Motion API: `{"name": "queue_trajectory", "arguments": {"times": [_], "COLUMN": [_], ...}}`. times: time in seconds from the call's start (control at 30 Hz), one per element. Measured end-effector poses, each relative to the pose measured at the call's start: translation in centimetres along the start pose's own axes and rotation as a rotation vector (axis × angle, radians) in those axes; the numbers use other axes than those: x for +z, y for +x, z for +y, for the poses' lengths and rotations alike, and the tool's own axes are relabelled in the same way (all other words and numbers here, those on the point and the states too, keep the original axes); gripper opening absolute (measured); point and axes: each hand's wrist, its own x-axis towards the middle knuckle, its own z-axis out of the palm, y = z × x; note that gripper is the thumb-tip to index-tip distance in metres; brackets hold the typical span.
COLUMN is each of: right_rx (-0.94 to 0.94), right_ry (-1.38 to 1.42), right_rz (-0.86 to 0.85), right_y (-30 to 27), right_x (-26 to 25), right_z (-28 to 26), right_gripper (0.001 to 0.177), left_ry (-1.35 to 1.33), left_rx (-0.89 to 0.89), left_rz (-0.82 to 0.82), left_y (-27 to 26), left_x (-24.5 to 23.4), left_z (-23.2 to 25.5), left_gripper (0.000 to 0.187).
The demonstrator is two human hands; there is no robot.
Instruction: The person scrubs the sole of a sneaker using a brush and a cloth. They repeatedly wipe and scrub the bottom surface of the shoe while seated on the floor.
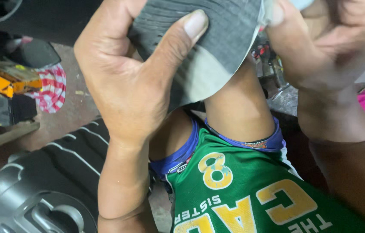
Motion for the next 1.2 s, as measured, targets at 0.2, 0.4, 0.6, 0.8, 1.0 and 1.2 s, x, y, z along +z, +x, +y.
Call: {"name": "queue_trajectory", "arguments": {"times": [0.2, 0.4, 0.6, 0.8, 1.0, 1.2], "right_rx": [-0.387, -0.315, -0.404, -0.482, -0.442, -0.467], "right_ry": [-0.605, -0.478, -0.537, -0.613, -0.705, -0.767], "right_rz": [-0.198, -0.391, -0.446, -0.514, -0.549, -0.671], "right_y": [2.1, 1.7, 2.1, 3.1, 3.6, 3.4], "right_x": [-0.8, 1.0, 1.6, 2.6, 3.2, 2.6], "right_z": [4.4, 8.6, 8.2, 8.2, 7.2, 4.9], "right_gripper": [0.011, 0.012, 0.011, 0.012, 0.017, 0.015], "left_ry": [-0.068, 0.132, 0.483, 0.569, 0.579, 0.533], "left_rx": [-0.118, -0.089, 0.163, -0.264, -0.074, -0.146], "left_rz": [-0.017, -0.103, -0.241, 0.093, 0.309, 0.16], "left_y": [-1.3, -4.0, -3.9, -4.3, -4.6, -5.2], "left_x": [1.4, 1.3, 1.1, 2.9, 3.2, 2.5], "left_z": [-5.0, -9.5, -6.6, -9.8, -10.8, -11.6], "left_gripper": [0.019, 0.019, 0.033, 0.034, 0.071, 0.101]}}
